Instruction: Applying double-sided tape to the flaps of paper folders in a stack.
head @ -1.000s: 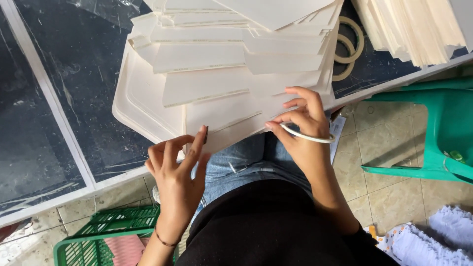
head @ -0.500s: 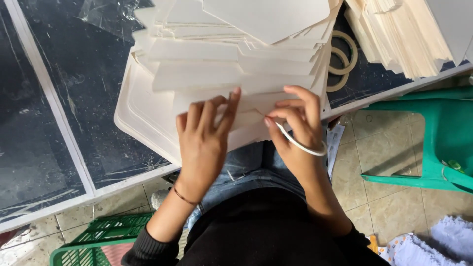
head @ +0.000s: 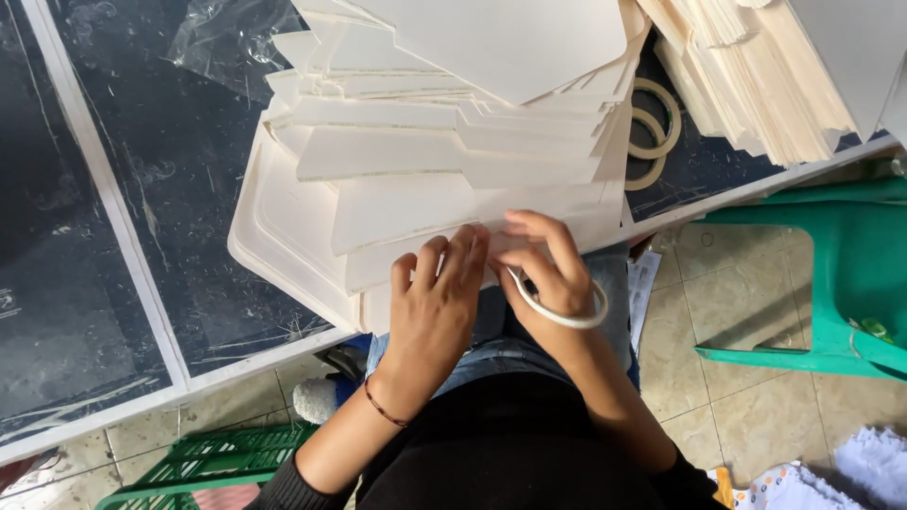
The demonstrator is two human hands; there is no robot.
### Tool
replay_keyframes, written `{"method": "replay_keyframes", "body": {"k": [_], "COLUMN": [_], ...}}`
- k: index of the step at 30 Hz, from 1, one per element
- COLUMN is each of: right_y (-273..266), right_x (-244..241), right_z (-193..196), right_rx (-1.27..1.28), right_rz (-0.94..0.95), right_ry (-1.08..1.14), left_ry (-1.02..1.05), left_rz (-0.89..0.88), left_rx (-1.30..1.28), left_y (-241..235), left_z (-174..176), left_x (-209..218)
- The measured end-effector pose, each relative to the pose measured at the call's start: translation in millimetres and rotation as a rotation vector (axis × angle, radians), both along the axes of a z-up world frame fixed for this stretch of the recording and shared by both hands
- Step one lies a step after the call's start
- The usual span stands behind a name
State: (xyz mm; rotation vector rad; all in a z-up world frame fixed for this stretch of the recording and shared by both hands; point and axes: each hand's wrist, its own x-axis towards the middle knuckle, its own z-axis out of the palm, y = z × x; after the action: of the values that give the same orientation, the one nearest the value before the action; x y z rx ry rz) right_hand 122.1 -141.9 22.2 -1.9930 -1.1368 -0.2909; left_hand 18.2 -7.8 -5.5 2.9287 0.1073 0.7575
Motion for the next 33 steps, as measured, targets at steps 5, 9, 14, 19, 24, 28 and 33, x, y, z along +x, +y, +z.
{"method": "replay_keyframes", "body": {"k": [5, 9, 14, 19, 24, 28, 33], "right_y": [-9, -1, 23, 38, 40, 42, 44], "right_x": [-11, -17, -47, -57, -58, -58, -61], "right_z": [14, 8, -3, -3, -1, -2, -3], "right_rx": [0.067, 0.055, -0.010, -0.042, -0.081, -0.087, -0.087], "right_rz": [-0.017, 0.066, 0.213, 0.266, 0.268, 0.264, 0.244], "right_ry": [0.127, 0.303, 0.438, 0.447, 0.446, 0.432, 0.414], "left_ry": [0.006, -0.033, 0.026, 0.045, 0.013, 0.003, -0.009], "left_rz": [-0.003, 0.113, 0.156, 0.170, 0.158, 0.150, 0.137], "left_rx": [-0.111, -0.270, -0.490, -0.749, -0.993, -1.030, -1.075], "left_y": [25, 53, 58, 58, 60, 61, 61], "left_z": [6, 31, 30, 20, 16, 14, 3], "left_x": [-14, -45, -70, -85, -91, -90, -91]}}
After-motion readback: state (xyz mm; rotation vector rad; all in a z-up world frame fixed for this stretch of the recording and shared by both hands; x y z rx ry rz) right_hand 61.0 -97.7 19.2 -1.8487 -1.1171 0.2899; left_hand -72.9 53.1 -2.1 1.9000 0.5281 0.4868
